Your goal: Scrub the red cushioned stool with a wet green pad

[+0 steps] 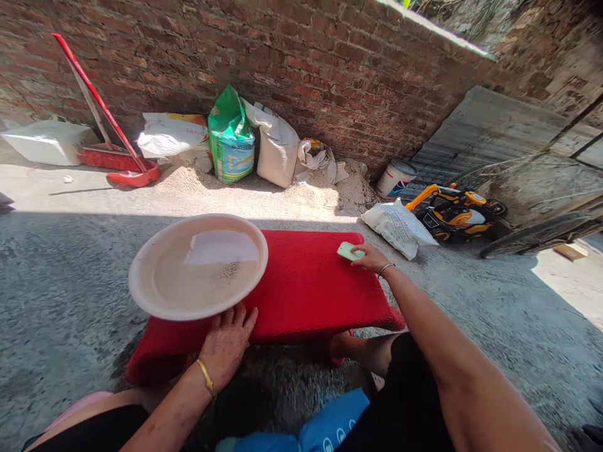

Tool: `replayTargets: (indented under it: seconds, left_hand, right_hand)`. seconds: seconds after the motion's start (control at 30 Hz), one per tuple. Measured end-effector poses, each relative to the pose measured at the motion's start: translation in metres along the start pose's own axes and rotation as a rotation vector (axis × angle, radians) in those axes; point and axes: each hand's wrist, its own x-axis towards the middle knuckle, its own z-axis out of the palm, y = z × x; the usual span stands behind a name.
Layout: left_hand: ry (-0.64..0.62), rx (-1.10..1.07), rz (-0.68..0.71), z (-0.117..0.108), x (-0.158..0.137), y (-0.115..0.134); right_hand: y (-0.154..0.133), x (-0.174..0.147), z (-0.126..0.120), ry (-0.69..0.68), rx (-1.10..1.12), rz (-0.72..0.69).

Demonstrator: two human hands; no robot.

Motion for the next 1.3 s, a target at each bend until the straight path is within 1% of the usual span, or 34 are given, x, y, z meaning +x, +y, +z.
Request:
replayTargets:
  seconds: [0.07, 0.13, 0.2, 0.3, 0.37, 0.4, 0.47, 0.6, 0.67, 0.7, 0.77, 0.9, 0.97, 1.0, 1.03, 1.1, 1.17, 1.23, 1.3]
  left_hand:
    - [-0.004, -0.009, -0.001, -0.001, 0.0, 0.0]
    - [-0.008, -0.025, 0.003, -0.001, -0.001, -0.001]
    - [-0.009, -0.039, 0.012, 0.001, -0.002, -0.002]
    - [-0.005, -0.059, 0.019, 0.003, -0.003, -0.004]
    - [0.0, -0.071, 0.019, 0.004, -0.003, -0.004]
    - [0.004, -0.071, 0.019, 0.005, -0.003, -0.004]
    - [0.01, -0.06, 0.018, 0.006, -0.003, -0.003]
    - [0.012, -0.031, 0.017, 0.003, -0.002, -0.002]
    - [0.013, -0.025, 0.016, 0.0, -0.001, -0.001]
    - [0.014, -0.023, 0.016, -0.001, -0.001, 0.0]
    - [0.015, -0.027, 0.018, -0.003, 0.0, 0.0]
    - [0.018, -0.072, 0.011, -0.002, -0.002, 0.0]
    - [0.018, -0.093, 0.001, 0.0, -0.003, 0.0]
    - [0.017, -0.1, -0.004, 0.0, -0.004, 0.001]
    - [0.015, -0.105, -0.008, 0.0, -0.004, 0.002]
    - [0.005, -0.112, -0.017, 0.0, -0.004, 0.003]
    - [-0.012, -0.107, -0.023, -0.001, -0.003, 0.003]
    - [-0.024, -0.101, -0.022, -0.002, -0.003, 0.003]
    - [-0.025, -0.115, -0.021, -0.002, -0.004, 0.002]
  right_hand:
    - [-0.007, 0.006, 0.005, -0.041, 0.011, -0.063]
    - [0.002, 0.004, 0.003, -0.056, -0.007, -0.054]
    - [0.025, -0.006, -0.007, -0.051, -0.049, 0.012]
    - [0.064, -0.026, -0.027, -0.041, -0.129, 0.15]
    - [0.077, -0.037, -0.036, -0.029, -0.171, 0.22]
    - [0.078, -0.04, -0.037, -0.023, -0.182, 0.235]
    - [0.069, -0.039, -0.033, -0.01, -0.176, 0.212]
    - [0.031, -0.024, -0.01, -0.009, -0.101, 0.049]
    - [0.022, -0.019, -0.002, -0.022, -0.064, -0.015]
    - [0.022, -0.019, 0.0, -0.027, -0.053, -0.029]
    - [0.035, -0.025, -0.002, -0.029, -0.051, -0.009]
    - [0.078, -0.053, -0.017, -0.012, -0.116, 0.144]
    - [0.087, -0.064, -0.023, 0.002, -0.162, 0.209]
    - [0.085, -0.067, -0.024, 0.013, -0.18, 0.219]
    - [0.077, -0.068, -0.023, 0.025, -0.189, 0.205]
    - [0.045, -0.067, -0.018, 0.045, -0.178, 0.097]
    - [-0.004, -0.064, -0.01, 0.048, -0.149, -0.1]
    - [-0.06, -0.063, 0.0, 0.034, -0.142, -0.312]
    - [-0.115, -0.062, 0.01, 0.012, -0.172, -0.468]
